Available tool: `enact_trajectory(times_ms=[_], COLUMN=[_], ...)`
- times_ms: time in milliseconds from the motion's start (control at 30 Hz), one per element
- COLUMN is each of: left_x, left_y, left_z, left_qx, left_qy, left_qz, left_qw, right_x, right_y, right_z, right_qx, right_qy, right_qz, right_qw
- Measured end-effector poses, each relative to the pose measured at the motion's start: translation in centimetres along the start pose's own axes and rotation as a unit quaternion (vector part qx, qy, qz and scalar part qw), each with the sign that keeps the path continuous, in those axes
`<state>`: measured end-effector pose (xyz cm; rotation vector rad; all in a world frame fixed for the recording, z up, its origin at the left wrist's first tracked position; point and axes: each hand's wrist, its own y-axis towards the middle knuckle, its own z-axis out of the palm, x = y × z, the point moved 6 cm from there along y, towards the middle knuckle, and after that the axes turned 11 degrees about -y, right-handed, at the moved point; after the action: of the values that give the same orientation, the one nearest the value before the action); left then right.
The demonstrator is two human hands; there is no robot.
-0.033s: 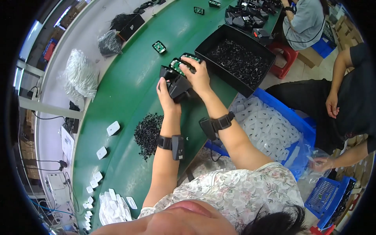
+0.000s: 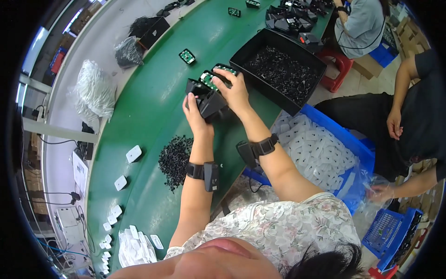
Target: Assembling electronic circuit boards into plastic housings on a production line.
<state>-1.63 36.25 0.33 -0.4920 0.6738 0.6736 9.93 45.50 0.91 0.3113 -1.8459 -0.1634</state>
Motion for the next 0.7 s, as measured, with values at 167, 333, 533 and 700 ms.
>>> enact_trajectory(times_ms=[167,333,533,700], left_x=[-0.7,-0.9,-3.0,-4.6], left_y=[3.0,3.2,1.4,0.3], left_z=[-2.5,-2.7,-2.7,-3.4], left_qx=[0.013,-0.016,0.032,0.067], left_qy=[0.2,0.352,0.448,0.546], left_qz=[0.217,0.207,0.164,0.211], left_qw=[0.955,0.913,0.879,0.808], right_x=[0.6,0.1,-0.9,-0.2], right_y=[-0.3,-0.2,-1.0,-3.4], right_z=[-0.1,-2.2,-2.7,-3.9], right_qx=[0.012,-0.074,-0.032,-0.011], right_qy=[0.001,-0.042,-0.154,-0.146], right_qz=[-0.07,-0.083,-0.072,-0.059], right_qw=[0.997,0.993,0.985,0.987])
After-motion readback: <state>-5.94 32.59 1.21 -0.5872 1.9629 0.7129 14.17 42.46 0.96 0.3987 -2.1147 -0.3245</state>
